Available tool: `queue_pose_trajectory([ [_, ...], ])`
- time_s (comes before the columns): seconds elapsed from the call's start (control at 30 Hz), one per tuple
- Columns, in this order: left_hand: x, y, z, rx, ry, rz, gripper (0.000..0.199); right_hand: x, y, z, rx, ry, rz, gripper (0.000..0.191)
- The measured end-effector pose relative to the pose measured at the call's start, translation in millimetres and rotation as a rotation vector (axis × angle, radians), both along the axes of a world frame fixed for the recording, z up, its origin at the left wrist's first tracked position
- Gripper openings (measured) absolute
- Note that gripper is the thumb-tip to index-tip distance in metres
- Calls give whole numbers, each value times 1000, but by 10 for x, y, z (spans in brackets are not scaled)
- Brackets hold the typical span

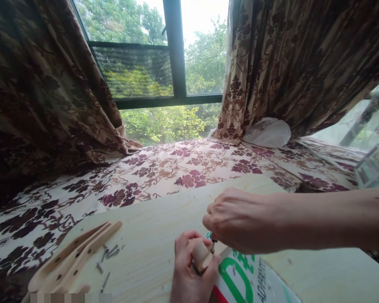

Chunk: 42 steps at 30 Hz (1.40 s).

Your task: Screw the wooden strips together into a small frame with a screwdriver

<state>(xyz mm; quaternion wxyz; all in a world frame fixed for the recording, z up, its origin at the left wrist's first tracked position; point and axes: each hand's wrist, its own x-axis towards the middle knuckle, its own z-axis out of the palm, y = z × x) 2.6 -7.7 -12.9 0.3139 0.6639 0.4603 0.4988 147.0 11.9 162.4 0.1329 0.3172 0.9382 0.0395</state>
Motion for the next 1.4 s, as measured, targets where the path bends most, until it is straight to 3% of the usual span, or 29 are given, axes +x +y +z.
queue_pose_trajectory([
  [0.1,21,-23,-1,1,-10,10,9,-37,51,59,-55,-34,-195,19],
  [0.17,27,-31,-8,6,2,10,9,-48,57,92,-66,-54,-193,14],
  [0.27,27,-36,-19,6,21,15,9,-37,17,88,-1,-14,-15,6],
  [0.37,30,-42,-24,17,6,20,11,-25,-55,12,161,46,213,16],
  [0.5,32,-43,-31,36,-3,34,17,-48,-90,-86,182,56,302,26],
  [0.6,11,-27,-39,11,18,23,17,-78,-44,-83,83,42,167,17],
  [0.73,-46,4,-25,-28,113,-41,12,-94,55,25,-152,-67,-253,15],
  [0.83,-78,13,6,-22,160,-69,10,-78,95,118,-217,-44,-334,27],
  [0.9,-86,10,26,-10,169,-74,10,-72,78,148,-205,-54,-252,24],
  [1.0,-91,-1,41,-9,163,-81,12,-96,-12,116,-41,-70,-18,13],
  [1.1,-101,-10,38,15,140,-67,14,-133,-113,6,133,-99,202,20],
  [1.2,-110,-12,37,-17,119,-79,17,-137,-112,-109,132,-141,293,26],
  [1.3,-105,-16,59,-112,106,-108,16,-111,32,-143,65,0,218,22],
  [1.4,-98,-26,87,-154,104,-118,16,-76,246,-83,-208,37,-159,24],
])
